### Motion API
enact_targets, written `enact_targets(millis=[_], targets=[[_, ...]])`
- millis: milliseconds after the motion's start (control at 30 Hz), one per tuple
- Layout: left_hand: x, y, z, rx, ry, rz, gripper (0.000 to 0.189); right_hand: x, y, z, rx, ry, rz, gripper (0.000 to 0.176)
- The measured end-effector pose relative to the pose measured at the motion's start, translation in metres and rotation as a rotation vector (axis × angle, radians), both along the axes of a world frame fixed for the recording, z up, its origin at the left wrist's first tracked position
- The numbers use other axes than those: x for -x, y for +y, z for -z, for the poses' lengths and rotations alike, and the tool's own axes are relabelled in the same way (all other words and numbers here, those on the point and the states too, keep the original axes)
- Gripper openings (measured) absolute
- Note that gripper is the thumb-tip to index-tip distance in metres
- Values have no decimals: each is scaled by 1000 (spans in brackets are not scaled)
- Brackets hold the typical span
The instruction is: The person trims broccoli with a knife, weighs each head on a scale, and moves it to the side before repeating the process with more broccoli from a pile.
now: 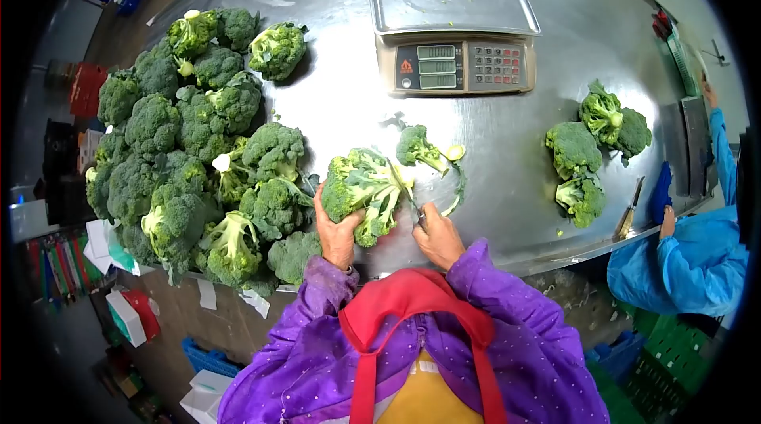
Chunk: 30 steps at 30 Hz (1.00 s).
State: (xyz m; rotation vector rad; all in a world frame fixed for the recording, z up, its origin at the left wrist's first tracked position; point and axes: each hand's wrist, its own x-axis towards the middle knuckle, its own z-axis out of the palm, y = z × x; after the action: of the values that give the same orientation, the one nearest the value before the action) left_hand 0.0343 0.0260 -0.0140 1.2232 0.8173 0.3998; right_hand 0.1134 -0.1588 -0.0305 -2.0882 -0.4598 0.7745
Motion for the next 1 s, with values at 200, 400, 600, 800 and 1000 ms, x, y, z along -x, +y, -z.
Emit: enact_targets(millis=[200, 400, 600, 800, 1000], targets=[[2, 16, 13, 7, -5, 106, 74, -21, 13, 45, 129, -3, -53, 25], [-9, 35, -28, 187, -1, 99, 65, -31, -24, -14, -76, 34, -26, 16], [-42, 81, -17, -240, 173, 475, 74, -54, -46, -39, 89, -90, -405, 19], [-60, 91, -27, -217, 196, 637, 76, -72, -31, -40, 210, -242, -500, 19], [-65, 95, -33, -357, 204, 724, 82, -87, -14, -35, 278, -275, -644, 20]])
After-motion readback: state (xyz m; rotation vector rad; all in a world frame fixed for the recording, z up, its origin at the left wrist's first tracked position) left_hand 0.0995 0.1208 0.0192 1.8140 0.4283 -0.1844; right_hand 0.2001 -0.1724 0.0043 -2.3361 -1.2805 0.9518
